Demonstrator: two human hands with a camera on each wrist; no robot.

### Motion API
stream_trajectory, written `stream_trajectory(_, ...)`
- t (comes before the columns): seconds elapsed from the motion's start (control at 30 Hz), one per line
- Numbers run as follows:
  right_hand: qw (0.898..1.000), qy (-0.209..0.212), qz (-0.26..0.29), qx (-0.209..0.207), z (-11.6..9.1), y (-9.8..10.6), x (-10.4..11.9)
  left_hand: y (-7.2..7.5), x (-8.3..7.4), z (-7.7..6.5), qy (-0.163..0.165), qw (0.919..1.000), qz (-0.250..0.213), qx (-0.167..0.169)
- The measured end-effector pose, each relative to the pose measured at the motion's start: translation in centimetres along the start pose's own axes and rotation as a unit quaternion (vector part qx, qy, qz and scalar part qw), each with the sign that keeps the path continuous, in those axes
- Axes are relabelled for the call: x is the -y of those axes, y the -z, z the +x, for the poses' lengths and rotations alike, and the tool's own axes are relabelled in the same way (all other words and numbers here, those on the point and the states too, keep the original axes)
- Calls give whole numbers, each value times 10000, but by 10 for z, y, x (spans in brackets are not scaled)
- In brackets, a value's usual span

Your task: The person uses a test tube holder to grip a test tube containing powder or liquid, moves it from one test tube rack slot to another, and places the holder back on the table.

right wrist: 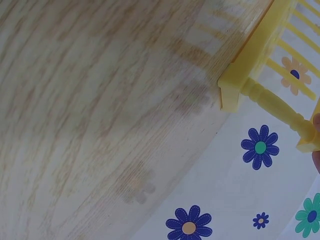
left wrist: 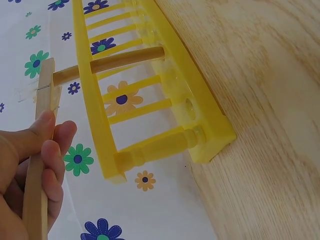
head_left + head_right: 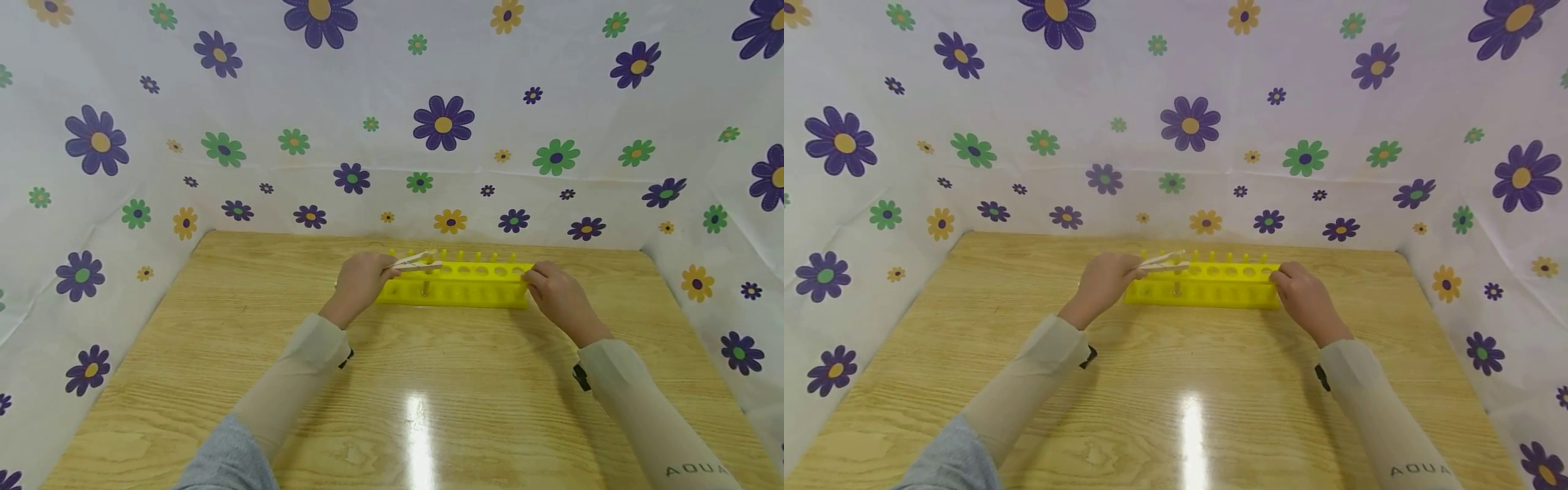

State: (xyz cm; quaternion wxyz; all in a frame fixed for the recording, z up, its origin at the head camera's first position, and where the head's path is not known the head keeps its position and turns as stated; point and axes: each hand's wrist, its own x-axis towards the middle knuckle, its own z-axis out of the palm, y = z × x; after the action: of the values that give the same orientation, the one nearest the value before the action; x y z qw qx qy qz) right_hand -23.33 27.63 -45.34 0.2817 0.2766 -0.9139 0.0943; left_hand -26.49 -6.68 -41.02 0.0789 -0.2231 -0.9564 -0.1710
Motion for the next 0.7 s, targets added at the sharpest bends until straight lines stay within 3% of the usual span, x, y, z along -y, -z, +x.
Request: stream_trajectory(0.7, 10000, -37, 19, 13, 0, 1, 0, 2, 3, -1, 28, 9998, -78, 165)
